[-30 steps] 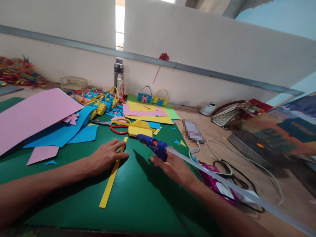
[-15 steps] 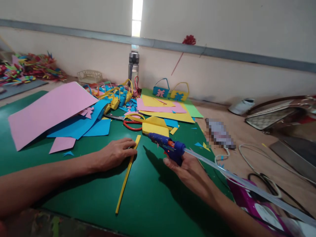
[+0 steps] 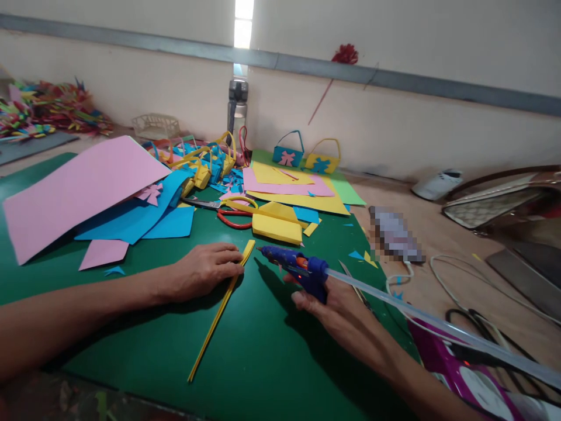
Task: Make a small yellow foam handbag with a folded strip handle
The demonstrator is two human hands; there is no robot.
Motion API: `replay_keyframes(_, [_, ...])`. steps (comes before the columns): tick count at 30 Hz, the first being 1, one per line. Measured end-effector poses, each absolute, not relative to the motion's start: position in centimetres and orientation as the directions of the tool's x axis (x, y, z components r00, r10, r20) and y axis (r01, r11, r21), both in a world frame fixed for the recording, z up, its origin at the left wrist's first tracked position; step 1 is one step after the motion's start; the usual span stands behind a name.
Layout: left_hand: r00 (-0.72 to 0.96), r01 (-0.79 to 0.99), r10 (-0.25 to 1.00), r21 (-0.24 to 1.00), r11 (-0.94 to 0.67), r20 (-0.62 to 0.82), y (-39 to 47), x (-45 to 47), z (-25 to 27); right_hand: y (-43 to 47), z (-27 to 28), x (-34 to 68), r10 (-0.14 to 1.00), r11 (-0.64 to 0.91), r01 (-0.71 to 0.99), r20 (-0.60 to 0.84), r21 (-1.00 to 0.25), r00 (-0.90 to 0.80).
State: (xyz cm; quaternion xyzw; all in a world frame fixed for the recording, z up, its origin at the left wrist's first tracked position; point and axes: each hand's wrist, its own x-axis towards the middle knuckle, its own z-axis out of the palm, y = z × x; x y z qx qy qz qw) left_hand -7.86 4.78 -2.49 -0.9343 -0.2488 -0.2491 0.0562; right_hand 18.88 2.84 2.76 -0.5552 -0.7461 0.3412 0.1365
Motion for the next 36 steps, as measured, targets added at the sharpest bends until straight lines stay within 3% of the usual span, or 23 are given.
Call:
replay_keyframes(14, [0.768, 0.487, 0.441, 0.024, -0.873, 0.465, 4.77, -7.73, -2.55, 2.81, 2.32, 18.74, 0.895, 0.132, 0.704, -0.22, -0.698, -0.387])
replay_keyframes(36, [0.787, 0.462, 0.427, 0.034, -0.886, 0.445, 4.88, -7.55, -2.2, 3.48, 2.12, 18.18, 0.91, 0.184, 0.706, -0.154, -0.684, -0.386])
